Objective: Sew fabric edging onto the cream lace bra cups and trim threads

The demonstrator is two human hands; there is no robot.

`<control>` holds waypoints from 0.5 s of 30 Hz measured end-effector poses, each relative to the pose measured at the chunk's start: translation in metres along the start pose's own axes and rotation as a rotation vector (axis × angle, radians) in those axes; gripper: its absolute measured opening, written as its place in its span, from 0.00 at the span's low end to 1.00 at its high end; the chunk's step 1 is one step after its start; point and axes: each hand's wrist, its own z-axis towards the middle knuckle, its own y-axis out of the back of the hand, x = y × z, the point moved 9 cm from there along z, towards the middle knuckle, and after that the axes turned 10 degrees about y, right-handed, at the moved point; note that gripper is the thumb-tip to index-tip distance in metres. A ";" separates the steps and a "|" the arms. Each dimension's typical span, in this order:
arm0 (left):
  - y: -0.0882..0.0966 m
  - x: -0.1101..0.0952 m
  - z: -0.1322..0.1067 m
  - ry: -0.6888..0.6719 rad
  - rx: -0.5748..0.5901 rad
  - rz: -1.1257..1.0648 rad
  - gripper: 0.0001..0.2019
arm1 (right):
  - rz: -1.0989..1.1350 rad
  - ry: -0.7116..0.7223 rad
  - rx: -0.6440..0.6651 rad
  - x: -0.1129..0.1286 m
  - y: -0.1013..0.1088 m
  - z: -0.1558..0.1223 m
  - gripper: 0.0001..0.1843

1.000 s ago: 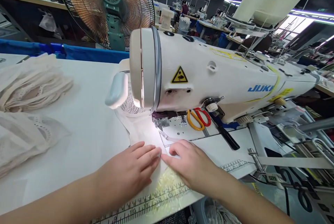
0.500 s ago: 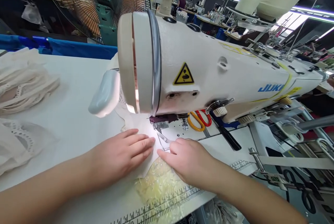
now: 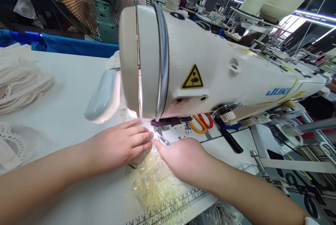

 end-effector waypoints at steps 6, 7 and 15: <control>-0.007 0.013 0.000 0.028 0.053 0.075 0.20 | 0.016 -0.092 0.141 0.004 0.004 0.006 0.50; -0.007 0.015 -0.001 0.024 0.031 0.066 0.21 | 0.008 -0.093 0.117 0.005 0.005 0.008 0.49; -0.024 0.055 0.000 0.210 0.084 -0.131 0.18 | -0.035 -0.047 -0.143 0.012 -0.006 0.001 0.39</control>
